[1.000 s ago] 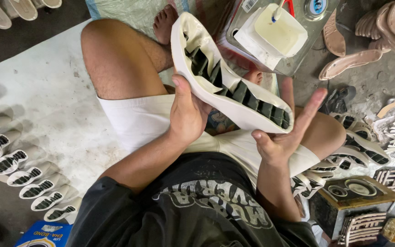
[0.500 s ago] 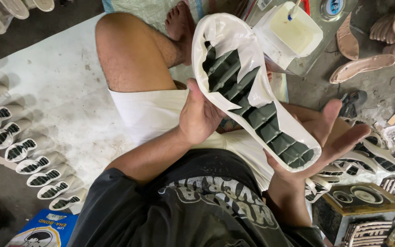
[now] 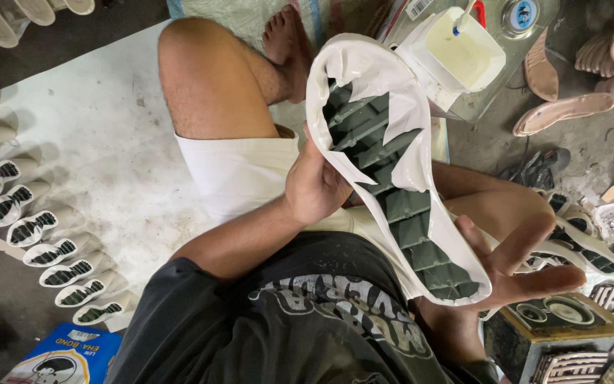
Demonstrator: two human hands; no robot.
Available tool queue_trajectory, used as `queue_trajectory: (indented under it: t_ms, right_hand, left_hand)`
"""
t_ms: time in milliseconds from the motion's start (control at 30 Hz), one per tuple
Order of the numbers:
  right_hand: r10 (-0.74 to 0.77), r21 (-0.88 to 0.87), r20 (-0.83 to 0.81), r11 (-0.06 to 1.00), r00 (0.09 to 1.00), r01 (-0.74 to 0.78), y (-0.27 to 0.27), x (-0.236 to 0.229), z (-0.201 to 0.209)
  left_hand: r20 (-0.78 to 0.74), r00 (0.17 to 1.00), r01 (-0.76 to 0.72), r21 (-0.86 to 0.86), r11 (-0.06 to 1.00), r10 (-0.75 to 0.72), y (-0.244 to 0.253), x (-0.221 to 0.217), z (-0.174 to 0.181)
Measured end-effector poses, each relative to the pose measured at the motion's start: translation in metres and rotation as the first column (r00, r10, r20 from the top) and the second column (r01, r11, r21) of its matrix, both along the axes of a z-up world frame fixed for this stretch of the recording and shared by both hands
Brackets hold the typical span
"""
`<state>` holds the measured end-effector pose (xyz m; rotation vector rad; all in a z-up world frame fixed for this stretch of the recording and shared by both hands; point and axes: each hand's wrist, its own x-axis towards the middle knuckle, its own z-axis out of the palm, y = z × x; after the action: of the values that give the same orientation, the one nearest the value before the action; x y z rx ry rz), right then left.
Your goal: The person sits on the floor and applies a white liquid substance to the sole of a white sandal using their fingers. They repeatedly dip their fingers into a container and spread the substance across the sole, then place the sandal aside and pick up another to repeat the process.
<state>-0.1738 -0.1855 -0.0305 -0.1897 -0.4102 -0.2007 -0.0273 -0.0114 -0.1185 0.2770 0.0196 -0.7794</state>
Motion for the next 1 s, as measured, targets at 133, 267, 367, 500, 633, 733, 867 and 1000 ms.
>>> queue_trajectory:
  t_ms: [133,267,367,500,633,733,867,1000]
  right_hand:
    - [0.103,0.097,-0.019,0.99,0.994,-0.101,0.001,-0.006,0.005]
    - [0.034,0.042,0.001,0.999,0.999,-0.034,0.007,-0.009,-0.003]
    - [-0.156,-0.034,0.017,0.987,0.988,0.156,0.019,-0.009,-0.014]
    - [-0.675,-0.54,-0.014,0.626,0.738,0.562,0.038,0.001,-0.014]
    - [-0.834,-0.94,0.272,-0.125,0.481,0.316,0.025,0.038,-0.003]
    - [-0.786,-0.914,0.05,0.213,0.617,0.345,0.031,0.056,-0.007]
    - [-0.592,-0.895,0.094,0.303,0.8,0.329,0.015,0.084,-0.028]
    - [-0.396,-0.874,0.018,0.44,0.918,0.207,-0.02,0.142,-0.081]
  left_hand:
    - [0.023,1.0,0.009,-0.068,0.998,-0.008,0.001,-0.001,-0.008]
    - [-0.067,0.998,0.009,-0.087,0.996,-0.015,0.001,-0.003,0.0]
    - [-0.069,0.998,0.008,-0.067,0.998,-0.012,-0.001,-0.002,0.004]
    - [0.004,1.0,-0.003,-0.12,0.993,0.003,-0.006,-0.007,0.003]
    - [0.358,0.924,0.061,0.21,0.976,-0.135,-0.017,-0.037,0.02]
    - [0.566,0.82,-0.135,0.33,0.934,-0.081,-0.02,-0.04,0.037]
    - [0.571,0.795,-0.414,0.264,0.871,0.205,-0.009,-0.017,0.058]
    - [0.58,0.722,-0.687,0.536,0.491,0.378,0.058,0.007,0.071]
